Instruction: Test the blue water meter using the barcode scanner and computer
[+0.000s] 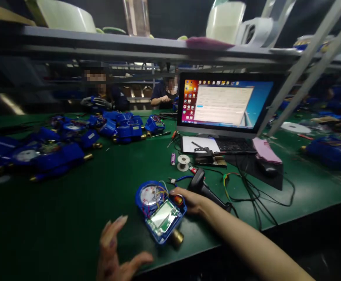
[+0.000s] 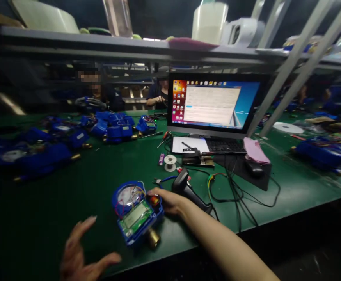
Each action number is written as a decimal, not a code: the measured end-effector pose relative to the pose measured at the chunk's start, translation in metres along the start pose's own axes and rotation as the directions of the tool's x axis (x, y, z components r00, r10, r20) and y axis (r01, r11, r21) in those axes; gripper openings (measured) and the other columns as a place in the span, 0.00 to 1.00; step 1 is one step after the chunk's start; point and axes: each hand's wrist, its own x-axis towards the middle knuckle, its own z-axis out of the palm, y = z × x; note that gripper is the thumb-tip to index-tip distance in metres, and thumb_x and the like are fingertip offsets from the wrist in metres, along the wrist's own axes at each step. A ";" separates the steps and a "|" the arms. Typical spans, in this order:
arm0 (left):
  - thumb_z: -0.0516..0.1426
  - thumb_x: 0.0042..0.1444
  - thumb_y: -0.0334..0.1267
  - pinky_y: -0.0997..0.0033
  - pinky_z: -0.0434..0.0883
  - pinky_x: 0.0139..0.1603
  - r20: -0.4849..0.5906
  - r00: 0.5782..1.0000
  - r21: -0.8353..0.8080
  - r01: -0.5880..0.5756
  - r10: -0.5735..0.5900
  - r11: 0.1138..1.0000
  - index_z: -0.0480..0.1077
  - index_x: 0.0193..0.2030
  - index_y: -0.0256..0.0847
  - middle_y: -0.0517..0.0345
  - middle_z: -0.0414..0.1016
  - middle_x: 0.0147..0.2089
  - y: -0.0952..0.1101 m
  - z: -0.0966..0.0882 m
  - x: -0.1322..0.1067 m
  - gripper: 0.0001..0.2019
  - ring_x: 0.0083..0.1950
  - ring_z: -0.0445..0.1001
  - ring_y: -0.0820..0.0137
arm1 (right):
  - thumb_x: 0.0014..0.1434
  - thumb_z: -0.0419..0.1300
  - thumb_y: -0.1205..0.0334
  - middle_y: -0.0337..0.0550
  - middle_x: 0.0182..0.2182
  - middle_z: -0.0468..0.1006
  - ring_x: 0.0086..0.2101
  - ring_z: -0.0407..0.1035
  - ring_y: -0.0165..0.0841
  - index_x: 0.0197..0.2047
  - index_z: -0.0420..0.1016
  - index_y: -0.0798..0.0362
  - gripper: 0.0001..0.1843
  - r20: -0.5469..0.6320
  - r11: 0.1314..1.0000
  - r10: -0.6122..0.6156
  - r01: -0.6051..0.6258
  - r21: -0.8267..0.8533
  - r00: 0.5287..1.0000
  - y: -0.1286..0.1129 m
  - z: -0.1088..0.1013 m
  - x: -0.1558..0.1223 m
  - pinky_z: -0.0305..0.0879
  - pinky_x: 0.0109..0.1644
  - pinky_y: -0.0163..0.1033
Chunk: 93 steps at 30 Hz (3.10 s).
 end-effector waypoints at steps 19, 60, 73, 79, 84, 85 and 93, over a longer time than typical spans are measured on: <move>0.58 0.39 0.62 0.37 0.48 0.60 0.030 0.992 0.163 0.118 -0.125 0.980 0.35 0.64 0.34 0.36 0.63 0.53 0.039 0.049 0.012 0.54 0.57 0.60 0.52 | 0.58 0.50 0.48 0.45 0.40 0.71 0.43 0.65 0.36 0.43 0.69 0.53 0.19 -0.115 0.369 -0.771 0.291 -0.883 0.627 0.009 -0.020 -0.070 0.60 0.50 0.42; 0.58 0.46 0.54 0.43 0.61 0.54 -0.035 0.999 0.416 -0.021 0.039 0.909 0.38 0.64 0.32 0.37 0.60 0.51 0.032 0.072 0.014 0.47 0.56 0.58 0.52 | 0.56 0.42 0.73 0.60 0.50 0.68 0.50 0.62 0.44 0.54 0.62 0.68 0.23 0.181 -0.221 -0.828 -0.013 -0.975 0.531 0.070 -0.005 -0.040 0.63 0.52 0.51; 0.58 0.46 0.54 0.42 0.62 0.53 -0.077 0.997 0.379 0.039 -0.010 0.924 0.42 0.64 0.36 0.34 0.57 0.55 -0.004 0.059 0.021 0.44 0.58 0.58 0.47 | 0.56 0.50 0.67 0.50 0.43 0.71 0.43 0.65 0.39 0.45 0.70 0.54 0.14 0.119 -0.232 -0.794 -0.117 -0.966 0.596 0.011 0.014 -0.058 0.61 0.49 0.44; 0.60 0.46 0.51 0.41 0.60 0.55 -0.086 0.996 0.324 0.044 -0.017 0.945 0.43 0.64 0.36 0.35 0.56 0.57 0.001 0.058 0.021 0.44 0.60 0.56 0.48 | 0.61 0.44 0.53 0.57 0.33 0.74 0.37 0.70 0.43 0.35 0.74 0.56 0.21 -0.527 0.168 -0.766 -0.676 -0.718 0.369 -0.041 -0.063 -0.112 0.63 0.38 0.45; 0.60 0.46 0.51 0.42 0.58 0.57 -0.109 0.991 0.240 0.102 -0.078 0.965 0.46 0.63 0.38 0.38 0.57 0.57 0.000 0.058 0.019 0.42 0.60 0.56 0.50 | 0.52 0.55 0.54 0.54 0.28 0.75 0.33 0.71 0.43 0.26 0.73 0.56 0.14 -0.617 0.196 -0.666 -0.699 -0.687 0.420 -0.044 -0.104 -0.114 0.62 0.33 0.42; 0.60 0.45 0.51 0.42 0.59 0.57 -0.121 0.989 0.225 0.107 -0.081 0.968 0.47 0.63 0.38 0.38 0.58 0.56 0.001 0.057 0.019 0.42 0.60 0.56 0.51 | 0.53 0.54 0.56 0.53 0.28 0.75 0.33 0.71 0.43 0.26 0.72 0.55 0.13 -0.622 0.207 -0.667 -0.701 -0.682 0.409 -0.042 -0.105 -0.117 0.61 0.32 0.41; 0.66 0.39 0.27 0.51 0.59 0.58 -0.178 0.963 0.187 -0.170 0.204 0.968 0.55 0.59 0.40 0.49 0.65 0.45 0.063 0.041 0.043 0.39 0.48 0.66 0.63 | 0.57 0.51 0.54 0.40 0.24 0.72 0.26 0.67 0.34 0.28 0.68 0.50 0.11 -0.111 0.066 -0.983 -0.286 -0.956 0.145 0.003 -0.030 -0.168 0.61 0.32 0.41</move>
